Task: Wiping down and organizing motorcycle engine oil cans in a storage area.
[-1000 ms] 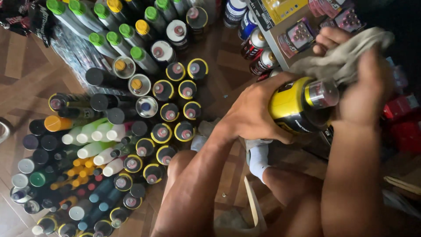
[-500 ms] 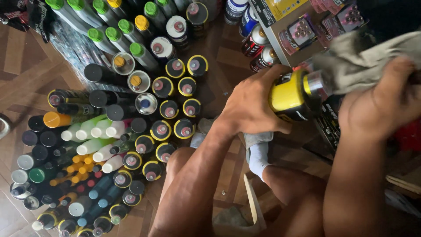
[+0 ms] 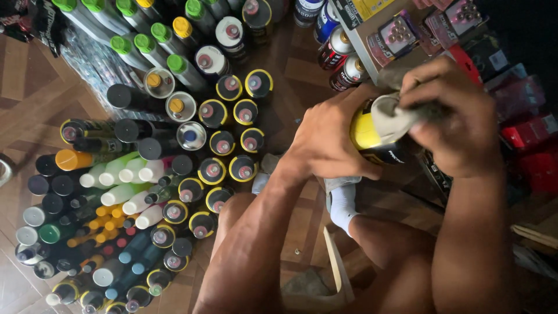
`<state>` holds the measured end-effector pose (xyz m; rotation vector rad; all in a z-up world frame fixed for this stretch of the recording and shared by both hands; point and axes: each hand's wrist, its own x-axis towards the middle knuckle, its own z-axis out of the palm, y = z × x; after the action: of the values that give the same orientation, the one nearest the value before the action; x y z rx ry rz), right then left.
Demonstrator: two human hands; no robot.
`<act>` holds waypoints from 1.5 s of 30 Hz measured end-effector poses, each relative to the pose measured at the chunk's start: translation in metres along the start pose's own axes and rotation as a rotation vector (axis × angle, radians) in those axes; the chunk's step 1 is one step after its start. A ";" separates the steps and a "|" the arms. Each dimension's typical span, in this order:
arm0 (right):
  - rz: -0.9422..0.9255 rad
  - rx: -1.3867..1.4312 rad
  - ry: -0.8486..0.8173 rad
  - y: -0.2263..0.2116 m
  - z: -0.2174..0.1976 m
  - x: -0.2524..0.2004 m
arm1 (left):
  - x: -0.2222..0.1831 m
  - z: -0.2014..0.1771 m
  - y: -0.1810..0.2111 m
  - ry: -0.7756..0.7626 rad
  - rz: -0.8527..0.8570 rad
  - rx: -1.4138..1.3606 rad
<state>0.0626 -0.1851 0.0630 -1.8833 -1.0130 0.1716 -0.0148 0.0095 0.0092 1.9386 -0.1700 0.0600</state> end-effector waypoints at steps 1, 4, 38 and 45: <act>0.001 -0.001 0.004 -0.002 0.003 -0.001 | 0.000 0.000 0.001 -0.003 0.002 0.001; 0.056 -0.045 0.063 -0.006 0.008 -0.003 | 0.002 -0.001 0.001 -0.004 -0.054 0.013; 0.310 0.179 0.212 0.026 0.010 -0.013 | -0.006 0.026 0.015 0.143 -0.105 0.048; 0.397 0.661 0.476 0.019 0.016 -0.004 | -0.005 0.018 0.016 0.154 -0.134 -0.041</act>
<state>0.0631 -0.1810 0.0386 -1.3871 -0.2022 0.2400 -0.0232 -0.0127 0.0169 1.8914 0.0608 0.1157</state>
